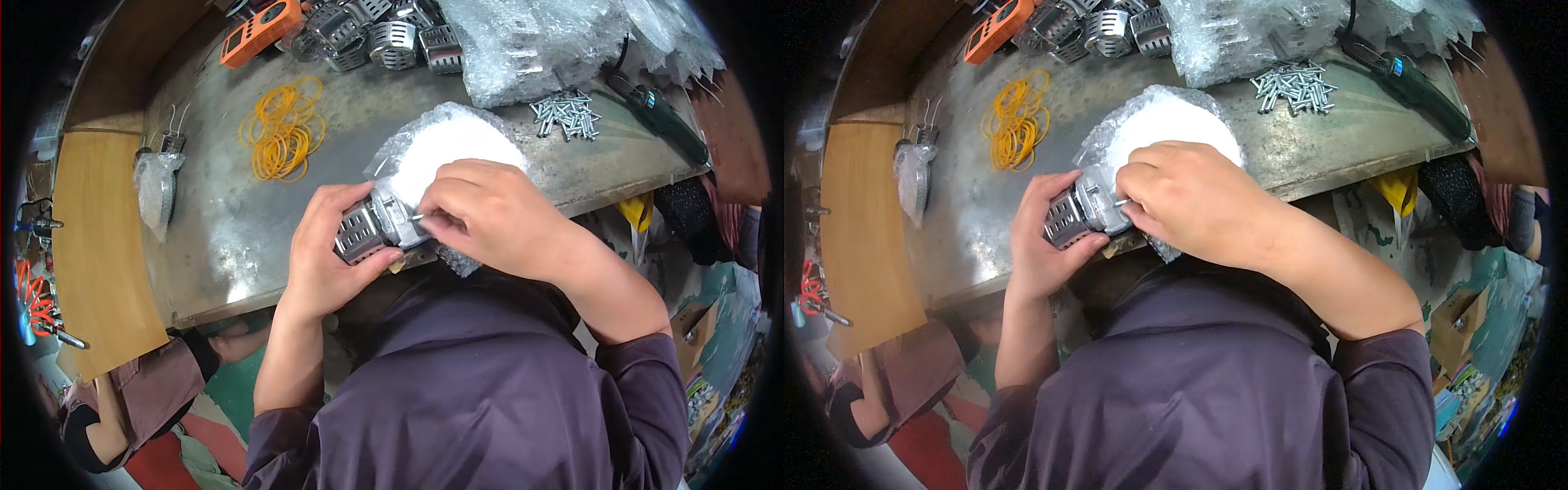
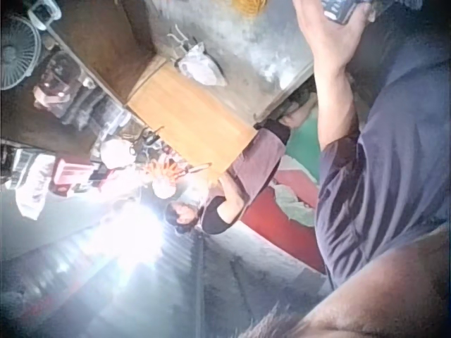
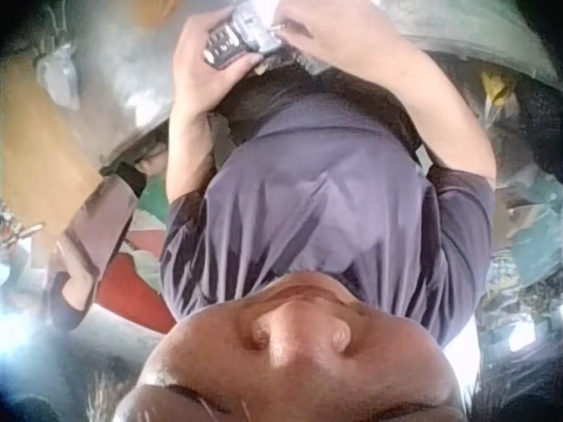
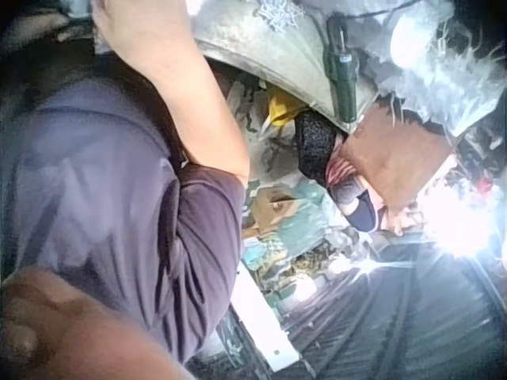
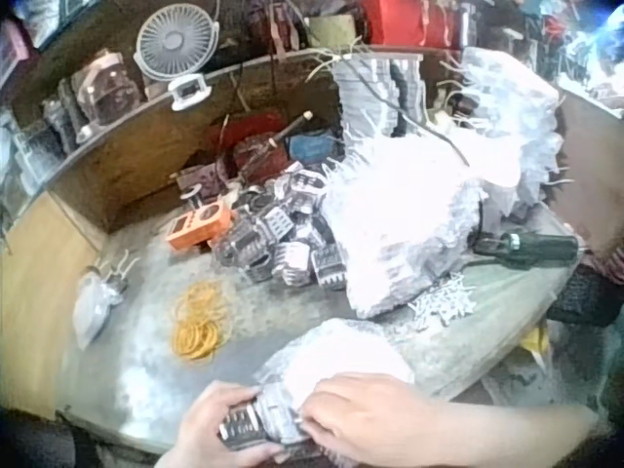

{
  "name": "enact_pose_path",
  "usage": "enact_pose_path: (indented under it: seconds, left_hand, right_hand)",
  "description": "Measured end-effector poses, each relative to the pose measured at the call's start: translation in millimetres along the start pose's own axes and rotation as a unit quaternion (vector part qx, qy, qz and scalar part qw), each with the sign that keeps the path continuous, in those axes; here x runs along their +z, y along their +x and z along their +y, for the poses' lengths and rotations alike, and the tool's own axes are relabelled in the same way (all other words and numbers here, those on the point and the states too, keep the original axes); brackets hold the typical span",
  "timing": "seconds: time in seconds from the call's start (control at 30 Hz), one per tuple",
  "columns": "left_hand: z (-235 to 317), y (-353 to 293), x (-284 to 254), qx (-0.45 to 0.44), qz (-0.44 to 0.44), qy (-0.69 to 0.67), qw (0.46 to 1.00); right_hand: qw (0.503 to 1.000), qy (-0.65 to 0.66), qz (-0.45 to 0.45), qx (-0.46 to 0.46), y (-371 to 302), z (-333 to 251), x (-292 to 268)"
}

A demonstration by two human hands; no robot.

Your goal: Assembling metal housing parts using an electric screwdriver at a workshop station.

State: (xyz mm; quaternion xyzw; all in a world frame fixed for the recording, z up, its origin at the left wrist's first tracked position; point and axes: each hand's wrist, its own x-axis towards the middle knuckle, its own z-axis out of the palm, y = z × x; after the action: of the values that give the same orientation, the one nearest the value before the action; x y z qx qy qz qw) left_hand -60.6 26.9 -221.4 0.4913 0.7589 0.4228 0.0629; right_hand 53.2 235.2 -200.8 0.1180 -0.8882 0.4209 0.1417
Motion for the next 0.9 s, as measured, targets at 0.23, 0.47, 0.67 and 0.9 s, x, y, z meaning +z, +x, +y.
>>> enact_pose_path:
  seconds: [0.23, 0.47, 0.67, 0.9]
  left_hand:
    - [-3, -2, 0, -0.006, 0.002, -0.003, 1.0]
    - [-3, 2, 3, 0.01, 0.0, -0.004, 1.0]
    - [-1, -7, -3, -0.012, 0.003, 0.026, 1.0]
    - [-1, -7, -6, -0.009, -0.003, 0.015, 1.0]
  right_hand:
    - [0.99, -0.131, -0.04, -0.045, 11, -2, 5]
    - [0.998, -0.048, 0.024, -0.043, 7, 3, 18]
    - [0.958, -0.199, 0.187, -0.087, -16, -1, -37]
    - [0.806, -0.508, 0.09, 0.289, -155, 116, -224]
